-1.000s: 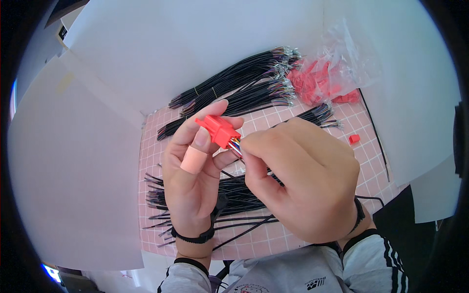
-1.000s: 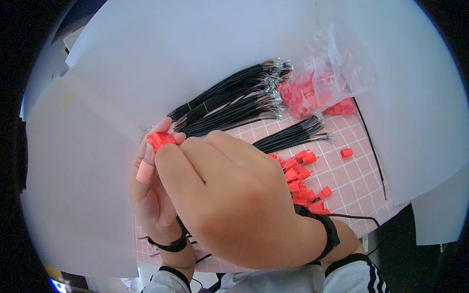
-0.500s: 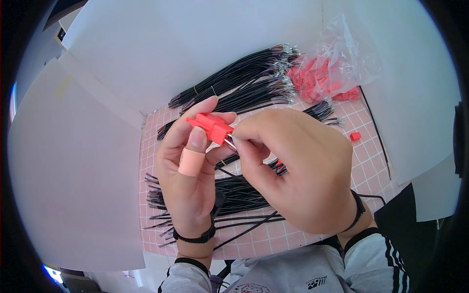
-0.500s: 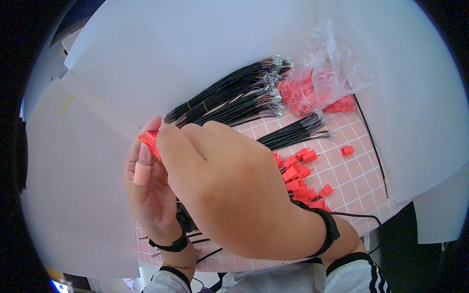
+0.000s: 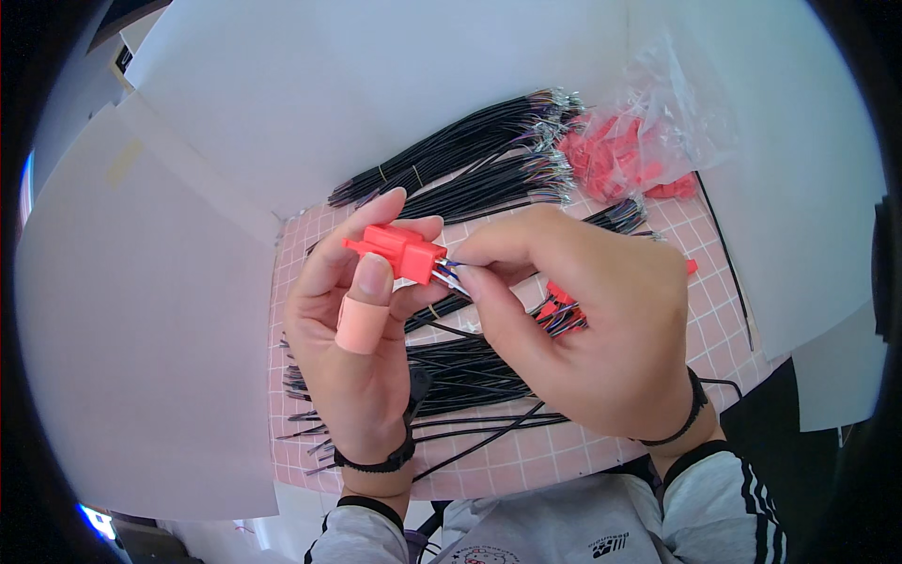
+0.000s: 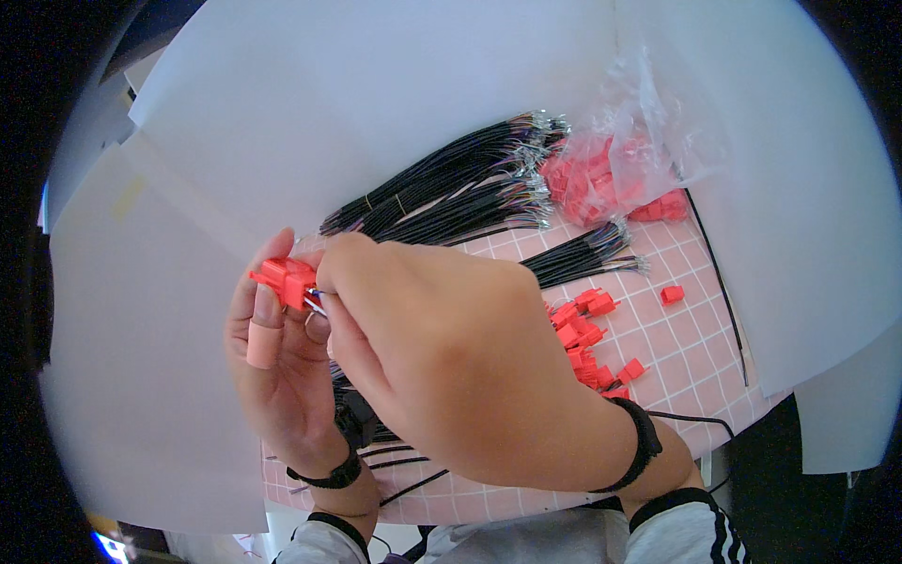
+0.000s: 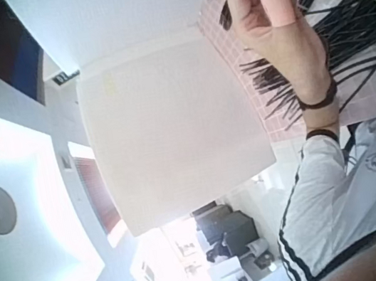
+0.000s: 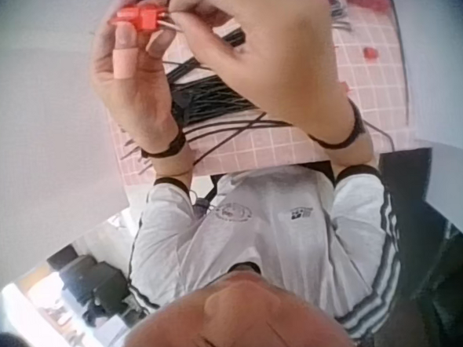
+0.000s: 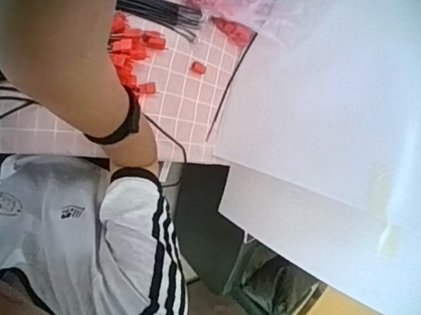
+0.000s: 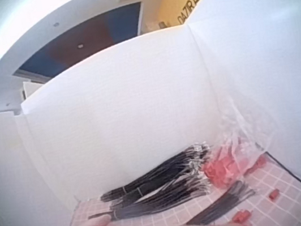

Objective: Assembling wire harnesses by inserting multiple wires into plastic connectors.

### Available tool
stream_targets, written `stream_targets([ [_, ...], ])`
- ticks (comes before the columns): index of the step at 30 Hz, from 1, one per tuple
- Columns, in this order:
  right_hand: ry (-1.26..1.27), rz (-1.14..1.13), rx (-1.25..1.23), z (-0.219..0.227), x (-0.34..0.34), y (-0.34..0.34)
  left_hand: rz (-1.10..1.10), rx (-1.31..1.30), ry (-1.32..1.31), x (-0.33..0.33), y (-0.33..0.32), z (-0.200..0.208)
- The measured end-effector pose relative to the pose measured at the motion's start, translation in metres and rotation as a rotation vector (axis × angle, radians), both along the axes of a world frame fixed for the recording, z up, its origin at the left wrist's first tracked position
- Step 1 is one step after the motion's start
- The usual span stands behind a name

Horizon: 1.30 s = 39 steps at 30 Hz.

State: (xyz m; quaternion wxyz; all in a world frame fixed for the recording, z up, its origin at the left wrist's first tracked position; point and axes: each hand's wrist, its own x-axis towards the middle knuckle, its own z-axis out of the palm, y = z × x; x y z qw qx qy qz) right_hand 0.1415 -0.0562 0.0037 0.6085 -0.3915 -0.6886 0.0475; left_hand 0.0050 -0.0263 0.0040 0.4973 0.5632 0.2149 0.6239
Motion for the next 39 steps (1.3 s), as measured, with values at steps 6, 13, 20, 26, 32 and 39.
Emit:
stream_targets([
  [6,-0.072,-0.087,0.042,-0.006,-0.003,0.003,0.078,0.037,0.049,0.003,0.004,-0.004],
  [13,-0.143,-0.221,0.167,-0.011,-0.010,0.006,0.155,0.129,0.088,0.013,0.004,-0.007],
  [20,0.078,0.027,-0.074,-0.010,-0.006,0.017,0.216,0.131,0.166,0.006,0.012,-0.003],
  [26,-0.076,0.241,-0.218,-0.007,0.001,0.018,0.051,0.235,0.342,-0.008,0.018,-0.004],
  [32,0.525,0.498,-0.342,-0.004,0.014,0.047,-0.002,0.233,0.623,-0.006,0.040,-0.009],
  [39,0.161,0.314,-0.594,-0.020,0.057,0.057,-0.578,-0.044,1.083,-0.022,0.074,-0.001],
])
